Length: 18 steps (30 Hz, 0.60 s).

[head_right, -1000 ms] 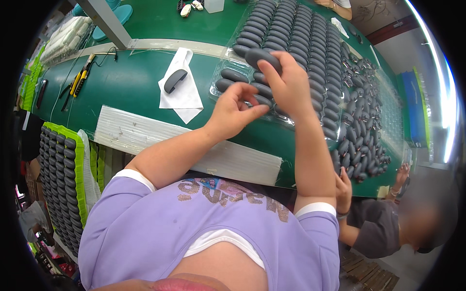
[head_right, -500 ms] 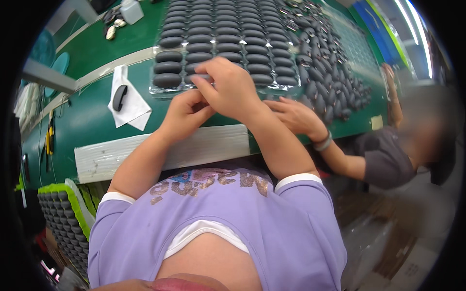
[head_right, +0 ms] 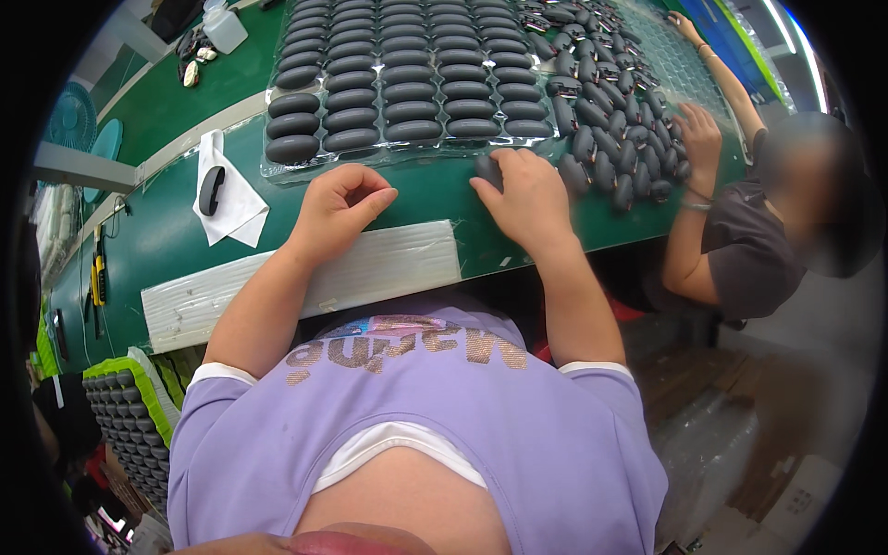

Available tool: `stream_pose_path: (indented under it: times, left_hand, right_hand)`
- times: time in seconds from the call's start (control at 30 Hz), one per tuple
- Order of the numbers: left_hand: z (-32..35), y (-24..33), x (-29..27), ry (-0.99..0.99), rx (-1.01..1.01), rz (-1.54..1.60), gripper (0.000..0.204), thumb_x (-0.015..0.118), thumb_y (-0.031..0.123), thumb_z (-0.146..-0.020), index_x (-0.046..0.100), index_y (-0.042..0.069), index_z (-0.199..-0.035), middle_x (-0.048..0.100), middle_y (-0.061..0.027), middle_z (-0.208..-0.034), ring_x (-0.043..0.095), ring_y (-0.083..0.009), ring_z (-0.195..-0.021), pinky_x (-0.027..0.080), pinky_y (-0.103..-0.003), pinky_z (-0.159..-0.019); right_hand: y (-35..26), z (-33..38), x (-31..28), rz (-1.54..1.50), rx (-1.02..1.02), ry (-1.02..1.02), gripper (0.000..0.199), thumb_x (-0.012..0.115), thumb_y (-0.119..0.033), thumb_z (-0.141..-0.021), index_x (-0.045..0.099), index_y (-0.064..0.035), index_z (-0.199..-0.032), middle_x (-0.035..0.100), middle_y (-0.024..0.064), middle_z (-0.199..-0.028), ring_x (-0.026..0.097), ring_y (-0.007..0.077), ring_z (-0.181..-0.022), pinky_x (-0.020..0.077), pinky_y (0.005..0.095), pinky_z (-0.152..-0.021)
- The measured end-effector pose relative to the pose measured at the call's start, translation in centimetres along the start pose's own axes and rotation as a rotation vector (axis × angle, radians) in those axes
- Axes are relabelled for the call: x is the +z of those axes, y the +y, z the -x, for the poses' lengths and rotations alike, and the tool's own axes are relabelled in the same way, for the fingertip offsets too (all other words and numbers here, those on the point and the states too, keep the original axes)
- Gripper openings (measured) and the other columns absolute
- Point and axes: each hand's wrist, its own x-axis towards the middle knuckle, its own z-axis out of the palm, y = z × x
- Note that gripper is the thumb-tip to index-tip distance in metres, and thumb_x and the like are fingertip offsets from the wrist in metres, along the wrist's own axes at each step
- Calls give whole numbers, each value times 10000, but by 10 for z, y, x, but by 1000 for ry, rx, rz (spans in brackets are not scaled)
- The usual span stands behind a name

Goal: Manually assemble and inspect plastic earbud charging cases on a factory production line.

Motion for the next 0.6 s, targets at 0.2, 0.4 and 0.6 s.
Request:
stream_pose_path:
  times: [0.2, 0.4, 0.6]
  left_hand:
    - [-4, 8, -4, -4, -167, 341, 264, 710, 157, -853, 604, 8, -1043, 640, -28, -829, 602, -88, -720, 488, -224, -625]
    - [-9, 6, -21, 68, -76, 739, 256, 713, 74, -841, 577, -12, -1040, 643, -79, -930, 646, -133, -797, 552, -257, -690]
    - [-12, 3, -31, 99, -51, 789, 259, 729, 7, -803, 573, -13, -1009, 656, -90, -930, 659, -145, -833, 559, -268, -735]
  right_hand:
    - [-32, -34, -8, -1537, 293, -451, 271, 555, -145, -952, 573, 39, -1151, 627, 24, -982, 551, 55, -885, 465, 226, -756]
    - [-73, -71, -3, -1353, 57, -578, 369, 596, -161, -936, 528, 48, -1232, 591, 52, -1059, 578, 107, -973, 491, 259, -838]
    - [-64, -74, 24, -1582, -63, -359, 348, 669, 0, -851, 541, 50, -1172, 622, 106, -1091, 624, 158, -954, 531, 284, -810]
